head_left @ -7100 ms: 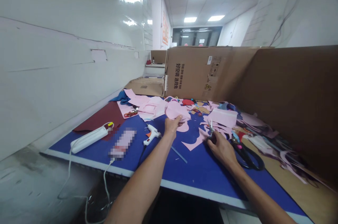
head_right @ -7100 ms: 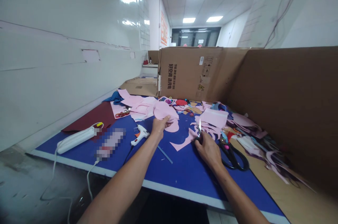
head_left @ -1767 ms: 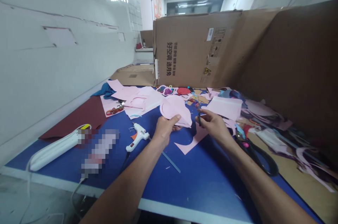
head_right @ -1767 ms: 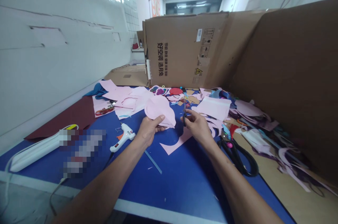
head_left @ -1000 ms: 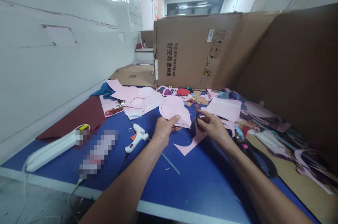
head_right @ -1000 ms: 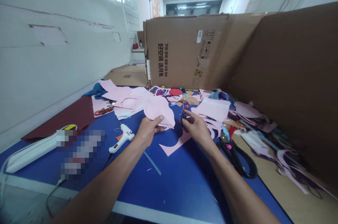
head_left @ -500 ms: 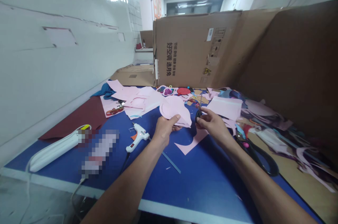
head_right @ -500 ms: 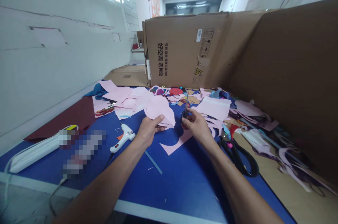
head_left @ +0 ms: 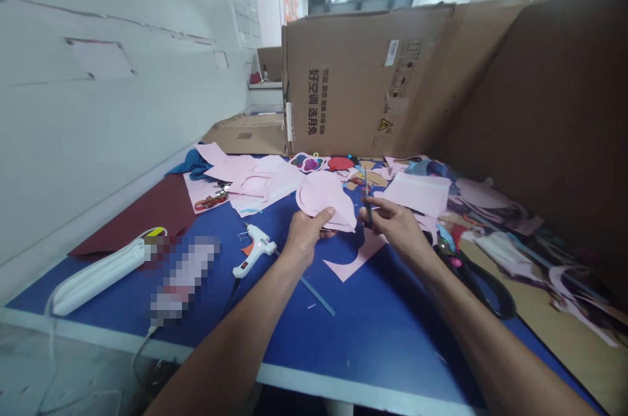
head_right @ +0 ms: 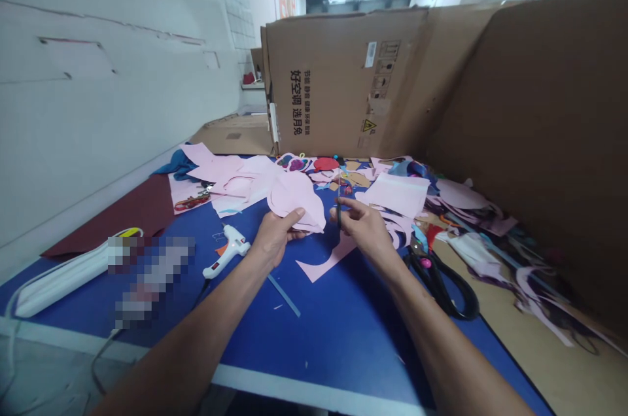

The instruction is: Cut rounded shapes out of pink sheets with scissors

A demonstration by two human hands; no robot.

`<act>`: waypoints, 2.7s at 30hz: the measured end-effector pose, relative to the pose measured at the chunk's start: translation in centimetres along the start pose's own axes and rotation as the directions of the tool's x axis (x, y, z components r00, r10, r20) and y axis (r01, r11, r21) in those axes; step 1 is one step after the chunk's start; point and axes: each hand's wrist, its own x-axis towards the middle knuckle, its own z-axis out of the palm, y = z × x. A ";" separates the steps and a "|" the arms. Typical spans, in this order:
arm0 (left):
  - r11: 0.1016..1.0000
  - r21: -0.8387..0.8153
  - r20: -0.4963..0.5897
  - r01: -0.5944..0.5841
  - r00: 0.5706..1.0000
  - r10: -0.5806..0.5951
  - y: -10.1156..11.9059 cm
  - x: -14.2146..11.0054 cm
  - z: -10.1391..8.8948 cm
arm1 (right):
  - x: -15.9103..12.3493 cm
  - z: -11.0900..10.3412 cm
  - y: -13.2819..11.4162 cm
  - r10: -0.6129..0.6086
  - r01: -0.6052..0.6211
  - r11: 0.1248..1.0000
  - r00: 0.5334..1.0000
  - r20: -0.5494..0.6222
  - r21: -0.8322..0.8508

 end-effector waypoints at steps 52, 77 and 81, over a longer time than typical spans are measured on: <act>1.000 -0.002 0.009 -0.012 1.000 0.012 -0.2 -0.4 0.0 | 0.1 -0.1 -0.2 0.029 -0.029 1.000 0.998 0.052 -0.001; 0.961 -0.217 -0.215 -0.169 0.969 0.122 1.8 1.1 -1.3 | -2.6 -0.1 -2.8 0.029 -0.162 0.966 0.840 0.541 0.199; 0.943 -0.288 -0.231 -0.166 0.968 0.100 2.3 1.3 -1.7 | -2.7 0.0 -2.5 0.054 -0.179 0.969 0.826 0.562 0.170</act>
